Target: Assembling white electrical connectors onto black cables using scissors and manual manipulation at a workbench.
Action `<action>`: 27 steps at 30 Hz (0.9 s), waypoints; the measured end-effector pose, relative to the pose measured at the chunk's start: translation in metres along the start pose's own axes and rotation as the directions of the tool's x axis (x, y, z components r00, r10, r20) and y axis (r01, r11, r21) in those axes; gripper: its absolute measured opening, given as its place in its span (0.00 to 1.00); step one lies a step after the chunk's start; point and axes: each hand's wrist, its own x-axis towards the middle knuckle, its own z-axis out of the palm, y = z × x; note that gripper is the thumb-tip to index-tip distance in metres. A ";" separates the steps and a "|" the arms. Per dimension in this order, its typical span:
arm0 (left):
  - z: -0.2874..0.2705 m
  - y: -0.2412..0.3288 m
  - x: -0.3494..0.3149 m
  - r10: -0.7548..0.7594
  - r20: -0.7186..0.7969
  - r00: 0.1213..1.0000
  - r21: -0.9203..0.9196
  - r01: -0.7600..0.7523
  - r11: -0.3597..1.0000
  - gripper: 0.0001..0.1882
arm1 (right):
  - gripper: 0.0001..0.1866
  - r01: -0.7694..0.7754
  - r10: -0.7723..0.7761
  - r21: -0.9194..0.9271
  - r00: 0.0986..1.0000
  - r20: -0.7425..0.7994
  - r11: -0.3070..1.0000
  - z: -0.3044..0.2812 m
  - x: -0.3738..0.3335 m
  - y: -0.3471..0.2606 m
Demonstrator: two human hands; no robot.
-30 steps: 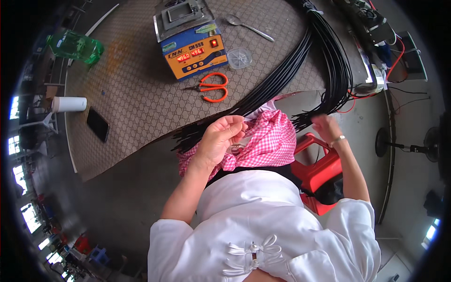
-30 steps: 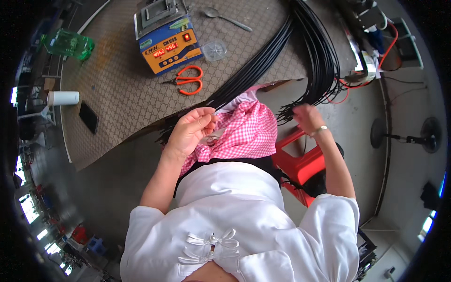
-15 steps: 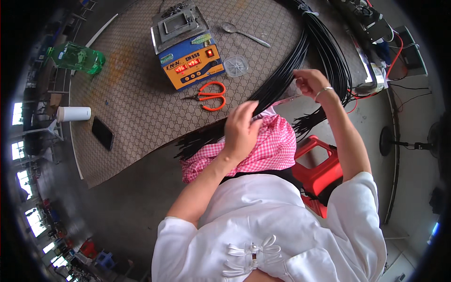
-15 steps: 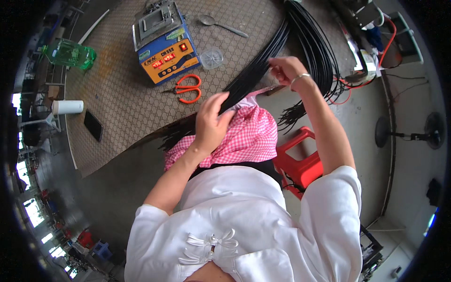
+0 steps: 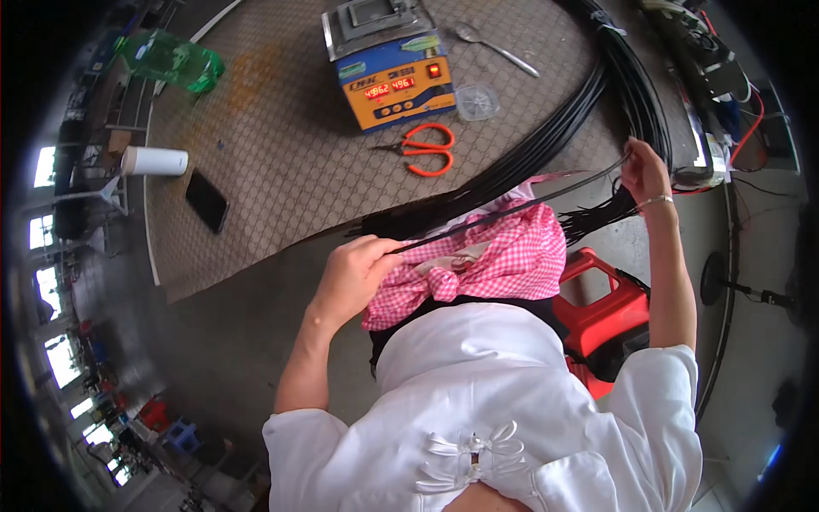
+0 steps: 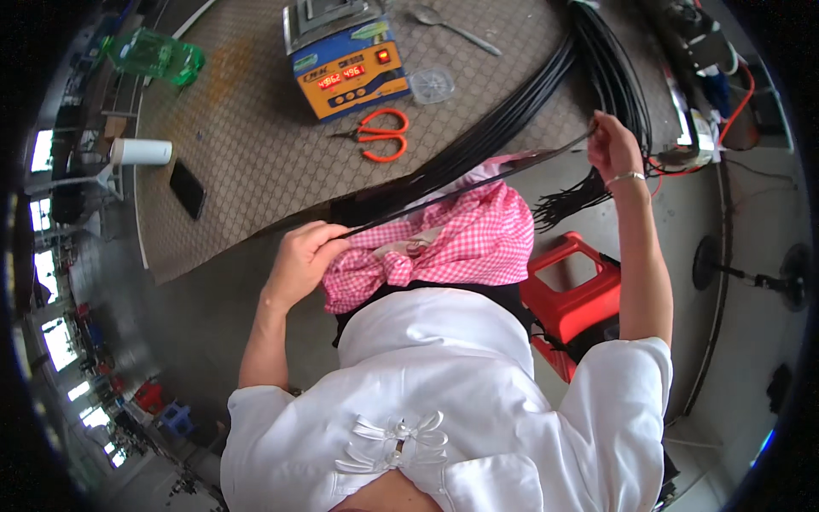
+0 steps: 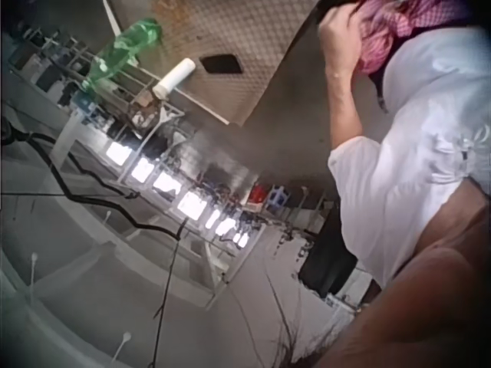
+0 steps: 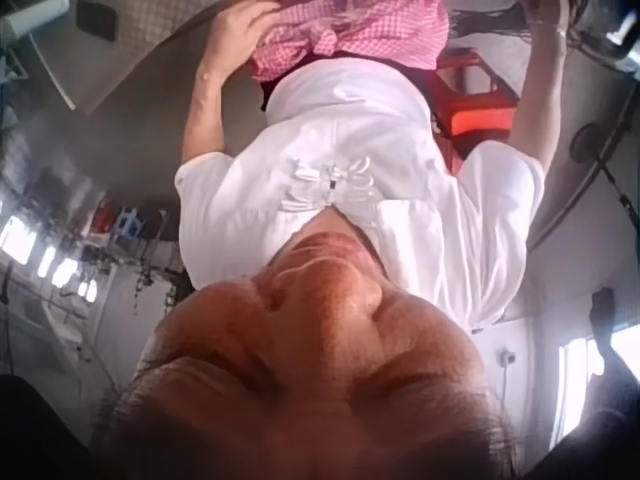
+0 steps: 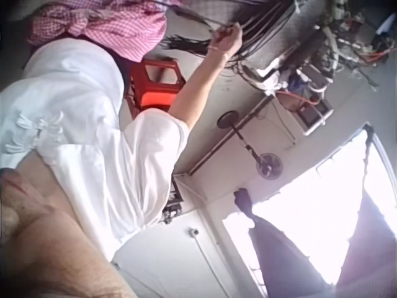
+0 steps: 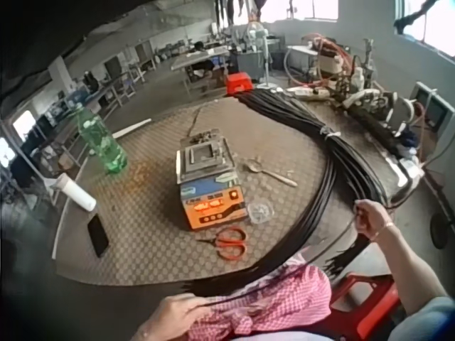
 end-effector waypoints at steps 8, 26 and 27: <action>0.033 -0.001 -0.013 -0.148 -0.208 0.967 -0.261 0.091 0.961 0.06 | 0.16 0.838 -0.494 -0.539 0.507 0.707 0.089 0.145 -0.084 0.048; 0.011 -0.004 -0.038 0.074 -0.333 0.940 0.072 -0.053 0.996 0.05 | 0.07 0.783 -0.143 -0.352 0.483 0.864 0.513 0.171 -0.120 0.075; 0.012 -0.004 -0.036 0.029 -0.332 0.943 -0.015 -0.036 0.999 0.04 | 0.07 0.824 -0.180 -0.352 0.467 0.865 0.444 0.171 -0.125 0.074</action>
